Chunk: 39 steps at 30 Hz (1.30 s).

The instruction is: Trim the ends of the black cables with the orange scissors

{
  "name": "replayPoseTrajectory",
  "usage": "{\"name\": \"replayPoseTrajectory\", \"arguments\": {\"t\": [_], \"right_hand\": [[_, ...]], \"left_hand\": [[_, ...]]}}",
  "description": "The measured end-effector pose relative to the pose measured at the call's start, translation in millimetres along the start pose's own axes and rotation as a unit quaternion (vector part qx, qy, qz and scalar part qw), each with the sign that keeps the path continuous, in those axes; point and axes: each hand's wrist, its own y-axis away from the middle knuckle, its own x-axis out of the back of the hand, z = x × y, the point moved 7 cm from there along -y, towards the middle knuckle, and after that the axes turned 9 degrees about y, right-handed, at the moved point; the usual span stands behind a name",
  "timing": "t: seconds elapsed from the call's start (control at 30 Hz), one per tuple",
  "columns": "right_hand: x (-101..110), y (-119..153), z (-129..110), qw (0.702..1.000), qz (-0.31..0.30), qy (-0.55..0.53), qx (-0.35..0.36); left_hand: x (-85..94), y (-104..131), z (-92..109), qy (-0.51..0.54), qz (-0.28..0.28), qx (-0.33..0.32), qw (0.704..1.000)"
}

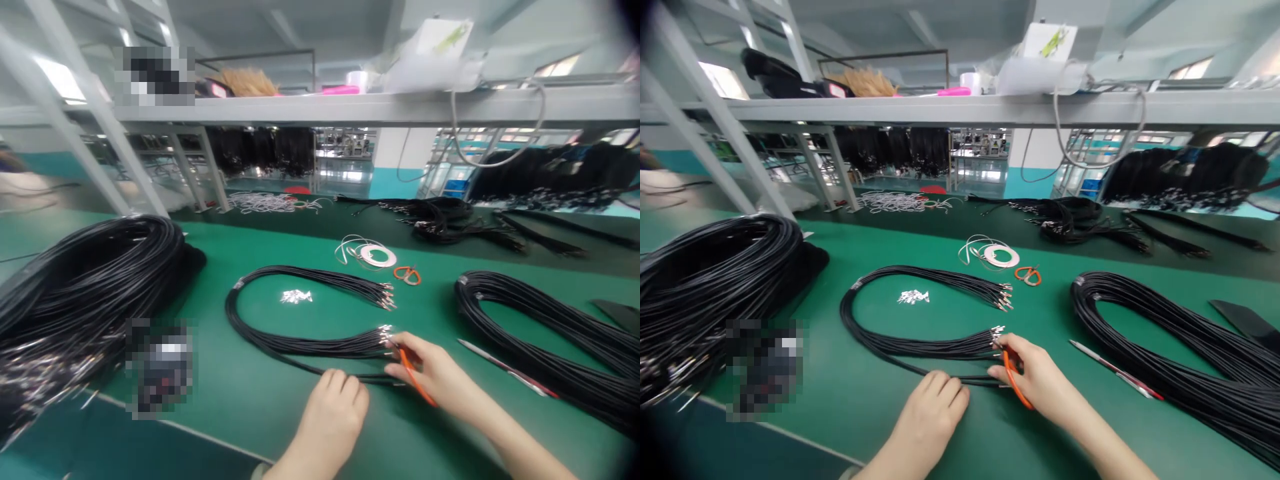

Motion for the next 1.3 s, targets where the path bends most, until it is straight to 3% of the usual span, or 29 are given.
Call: {"name": "replayPoseTrajectory", "arguments": {"t": [0.1,0.17,0.3,0.5,0.63,0.73,0.8,0.9,1.0,1.13,1.23,1.3], "right_hand": [[-6.6,4.9,10.8,1.0,-0.013,-0.009,0.004],[-7.7,4.1,16.2,1.0,0.002,-0.018,0.002],[-8.2,0.0,24.2,0.999,0.034,-0.022,0.0],[-16.7,-1.4,31.1,0.998,-0.041,-0.053,-0.009],[-8.3,0.6,24.8,0.995,-0.023,-0.092,-0.031],[-5.7,6.7,9.2,0.979,-0.009,-0.199,-0.047],[-10.7,12.6,-4.6,0.957,-0.009,-0.285,-0.057],[-26.5,21.6,-21.6,0.927,-0.015,-0.364,-0.088],[-43.2,27.8,-34.4,0.913,-0.04,-0.395,-0.096],[-55.5,30.0,-42.8,0.9,-0.084,-0.418,-0.093],[-57.1,26.6,-38.8,0.891,-0.095,-0.427,-0.122],[-47.1,22.5,-34.3,0.914,-0.054,-0.386,-0.111]], "left_hand": [[-16.3,-3.6,2.2,-0.221,-0.048,0.035,0.973],[-23.4,-8.9,1.6,-0.301,-0.071,0.061,0.949],[-34.2,-17.5,4.4,-0.355,-0.101,0.057,0.928],[-38.3,-11.4,11.3,-0.358,-0.106,0.068,0.925],[-23.8,1.9,22.0,-0.256,-0.11,0.073,0.957],[6.9,12.2,24.1,-0.12,-0.031,0.131,0.984],[22.0,19.6,25.5,-0.044,0.007,0.154,0.987],[23.6,29.5,26.6,0.041,0.002,0.176,0.984],[9.9,35.6,20.5,0.143,0.01,0.215,0.966],[-9.5,35.3,3.8,0.32,0.081,0.276,0.903],[-6.5,33.8,-5.8,0.364,0.155,0.307,0.866],[0.2,33.4,-7.6,0.375,0.182,0.322,0.85]]}}
